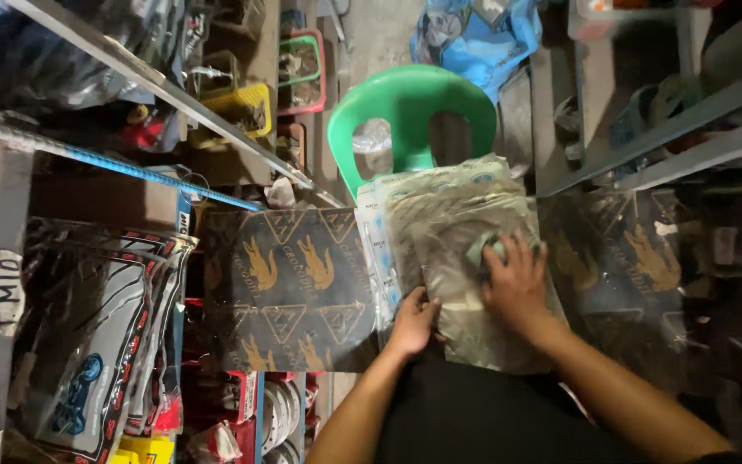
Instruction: The person wipes down several packaged motorcycle parts with a cloth and stacks them on a surface.
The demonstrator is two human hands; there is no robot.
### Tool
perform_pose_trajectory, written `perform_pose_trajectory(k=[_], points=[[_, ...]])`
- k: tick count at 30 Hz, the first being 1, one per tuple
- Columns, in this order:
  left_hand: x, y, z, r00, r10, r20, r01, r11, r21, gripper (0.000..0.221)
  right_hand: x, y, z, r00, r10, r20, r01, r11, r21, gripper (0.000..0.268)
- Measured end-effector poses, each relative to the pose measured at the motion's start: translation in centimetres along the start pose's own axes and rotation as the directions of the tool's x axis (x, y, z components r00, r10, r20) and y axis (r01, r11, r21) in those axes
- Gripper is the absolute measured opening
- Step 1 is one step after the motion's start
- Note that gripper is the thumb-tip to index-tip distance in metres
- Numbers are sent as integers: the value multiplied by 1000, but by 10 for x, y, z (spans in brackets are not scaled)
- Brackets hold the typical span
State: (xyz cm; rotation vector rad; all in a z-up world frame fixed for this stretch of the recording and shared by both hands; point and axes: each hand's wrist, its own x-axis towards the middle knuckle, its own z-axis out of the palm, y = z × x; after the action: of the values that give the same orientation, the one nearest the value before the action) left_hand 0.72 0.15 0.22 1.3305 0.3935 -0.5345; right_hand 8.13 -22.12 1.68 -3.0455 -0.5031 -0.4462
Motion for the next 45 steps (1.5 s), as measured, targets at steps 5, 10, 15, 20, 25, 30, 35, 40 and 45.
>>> perform_pose_trajectory(k=[5, 10, 15, 20, 25, 30, 35, 40, 45], points=[[-9, 7, 4, 997, 51, -57, -40, 984, 173, 32, -25, -30, -43, 988, -56, 146, 39, 992, 118, 57], [-10, -1, 3, 993, 87, -74, -74, 983, 167, 33, -39, -35, -35, 980, -191, 63, 170, 954, 248, 46], [6, -37, 1, 974, 216, -72, -209, 974, 90, 38, -23, -17, -33, 978, -82, 192, 33, 969, 246, 45], [-25, -2, 11, 957, 278, -89, -271, 959, 79, 52, -7, 17, -44, 960, 138, 245, -196, 952, 234, 46], [-45, 14, 14, 955, 267, -126, -264, 964, 39, 65, -13, 75, -19, 900, 277, 335, -382, 873, 302, 39], [-36, -19, -4, 887, 380, -261, -431, 886, -174, 54, -9, 58, -104, 780, 29, 625, -558, 484, 674, 40], [-101, 41, -14, 867, 362, -341, -473, 814, -338, 45, 6, 45, -89, 732, -289, 617, -475, 434, 766, 52], [-151, 57, -38, 815, 358, -456, -562, 684, -466, 48, 47, -13, -122, 629, -474, 616, -434, 444, 784, 52], [-194, 77, -65, 681, 447, -580, -716, 573, -400, 47, 81, -53, -122, 635, -501, 588, -500, 314, 807, 51]])
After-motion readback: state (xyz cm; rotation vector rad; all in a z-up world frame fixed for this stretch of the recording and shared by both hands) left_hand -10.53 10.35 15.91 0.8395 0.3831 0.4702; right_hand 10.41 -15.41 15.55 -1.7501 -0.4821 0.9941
